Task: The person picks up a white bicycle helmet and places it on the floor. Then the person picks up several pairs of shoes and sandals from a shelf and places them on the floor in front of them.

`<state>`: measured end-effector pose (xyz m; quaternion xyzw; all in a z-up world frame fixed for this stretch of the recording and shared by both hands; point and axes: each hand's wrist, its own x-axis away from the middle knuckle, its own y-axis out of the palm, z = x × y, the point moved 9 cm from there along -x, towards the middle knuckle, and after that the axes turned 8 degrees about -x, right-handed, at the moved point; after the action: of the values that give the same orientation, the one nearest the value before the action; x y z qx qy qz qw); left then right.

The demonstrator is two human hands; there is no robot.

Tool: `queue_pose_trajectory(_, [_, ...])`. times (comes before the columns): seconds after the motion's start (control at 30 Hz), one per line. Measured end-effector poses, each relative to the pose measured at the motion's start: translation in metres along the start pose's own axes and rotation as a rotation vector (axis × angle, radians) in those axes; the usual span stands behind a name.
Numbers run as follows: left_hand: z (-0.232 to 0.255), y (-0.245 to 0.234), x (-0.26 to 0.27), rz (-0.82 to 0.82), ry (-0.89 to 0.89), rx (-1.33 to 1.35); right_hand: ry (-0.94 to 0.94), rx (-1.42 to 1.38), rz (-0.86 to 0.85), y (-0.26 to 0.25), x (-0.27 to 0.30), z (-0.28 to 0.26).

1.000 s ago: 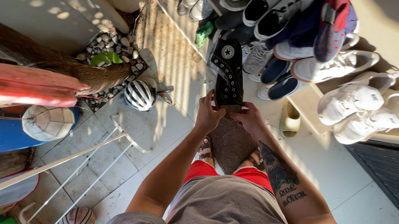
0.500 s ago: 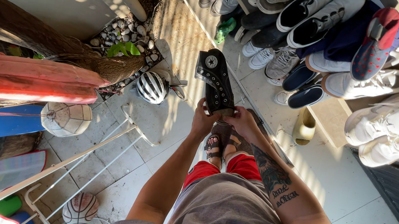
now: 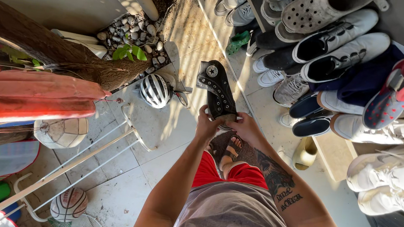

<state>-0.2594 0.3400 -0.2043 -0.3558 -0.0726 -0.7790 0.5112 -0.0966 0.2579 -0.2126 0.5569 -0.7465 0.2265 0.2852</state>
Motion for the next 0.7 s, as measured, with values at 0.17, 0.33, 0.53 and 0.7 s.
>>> queue_pose_trajectory(0.17, [0.006,-0.012,-0.042,0.015,0.114,0.047,0.047,-0.017,-0.007,0.011,-0.025,-0.017])
queue_pose_trajectory(0.33, [0.008,-0.024,-0.088,-0.040,0.151,0.156,0.064,-0.064,0.047,0.026,-0.059,-0.029])
queue_pose_trajectory(0.53, [0.003,-0.038,-0.166,-0.114,0.148,0.206,-0.021,-0.147,0.210,0.040,-0.132,-0.034])
queue_pose_trajectory(0.7, [-0.024,-0.053,-0.232,-0.103,0.128,0.275,-0.111,-0.131,0.364,0.050,-0.206,-0.009])
